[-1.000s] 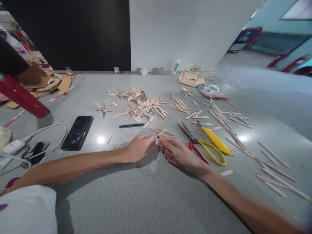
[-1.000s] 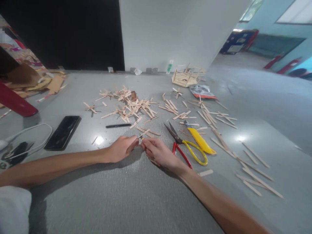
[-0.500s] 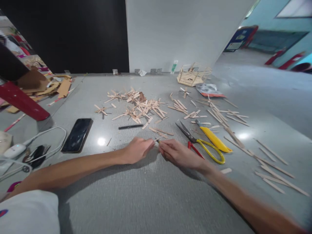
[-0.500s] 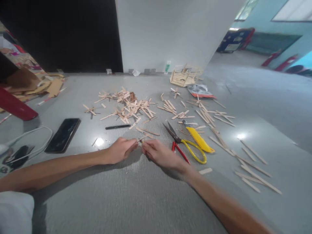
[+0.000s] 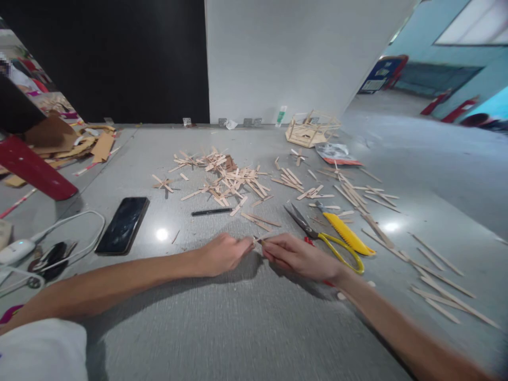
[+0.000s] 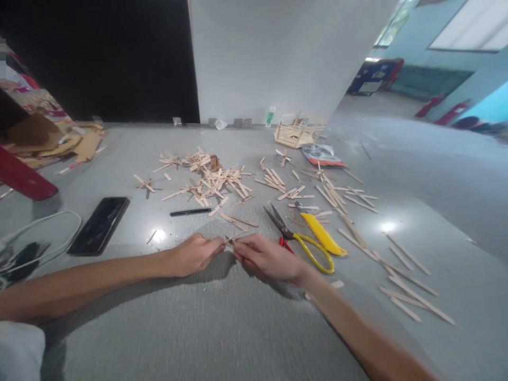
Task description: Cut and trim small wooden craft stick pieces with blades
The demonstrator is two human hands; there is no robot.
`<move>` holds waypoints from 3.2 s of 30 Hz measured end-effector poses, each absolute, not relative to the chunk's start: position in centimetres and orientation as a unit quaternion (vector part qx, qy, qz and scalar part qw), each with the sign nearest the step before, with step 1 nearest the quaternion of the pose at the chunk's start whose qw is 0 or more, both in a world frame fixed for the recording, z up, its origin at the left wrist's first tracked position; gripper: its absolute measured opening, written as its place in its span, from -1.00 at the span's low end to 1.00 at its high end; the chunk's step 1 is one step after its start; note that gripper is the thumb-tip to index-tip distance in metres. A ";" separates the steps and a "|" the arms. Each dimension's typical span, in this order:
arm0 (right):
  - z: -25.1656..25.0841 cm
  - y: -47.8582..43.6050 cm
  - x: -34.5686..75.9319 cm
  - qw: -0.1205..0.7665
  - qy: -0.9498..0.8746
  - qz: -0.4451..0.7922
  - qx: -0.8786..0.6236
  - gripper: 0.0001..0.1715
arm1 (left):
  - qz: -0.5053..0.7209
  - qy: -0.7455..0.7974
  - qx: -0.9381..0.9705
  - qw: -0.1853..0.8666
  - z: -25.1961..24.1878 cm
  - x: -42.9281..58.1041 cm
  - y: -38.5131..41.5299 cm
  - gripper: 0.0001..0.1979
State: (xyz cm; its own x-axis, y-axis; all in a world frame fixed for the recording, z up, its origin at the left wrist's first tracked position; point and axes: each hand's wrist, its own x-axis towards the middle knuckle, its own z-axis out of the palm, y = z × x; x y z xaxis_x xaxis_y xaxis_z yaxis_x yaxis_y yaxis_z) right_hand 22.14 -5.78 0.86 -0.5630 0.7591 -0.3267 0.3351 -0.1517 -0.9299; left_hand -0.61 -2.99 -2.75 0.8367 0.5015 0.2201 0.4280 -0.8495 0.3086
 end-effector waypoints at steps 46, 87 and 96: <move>0.2 -10.6 22.4 0.382 -0.817 0.074 -0.426 -0.69 | 0.216 0.268 0.821 0.455 -0.7 0.1 -2.1 -0.57; 2.0 -7.8 23.0 0.282 -0.906 0.037 -0.314 -0.75 | 0.203 0.216 0.867 0.400 -1.0 0.3 -2.1 -0.67; 1.5 -8.1 22.2 0.263 -0.905 0.027 -0.332 -0.69 | 0.202 0.203 0.867 0.408 -1.3 0.3 -1.9 -0.65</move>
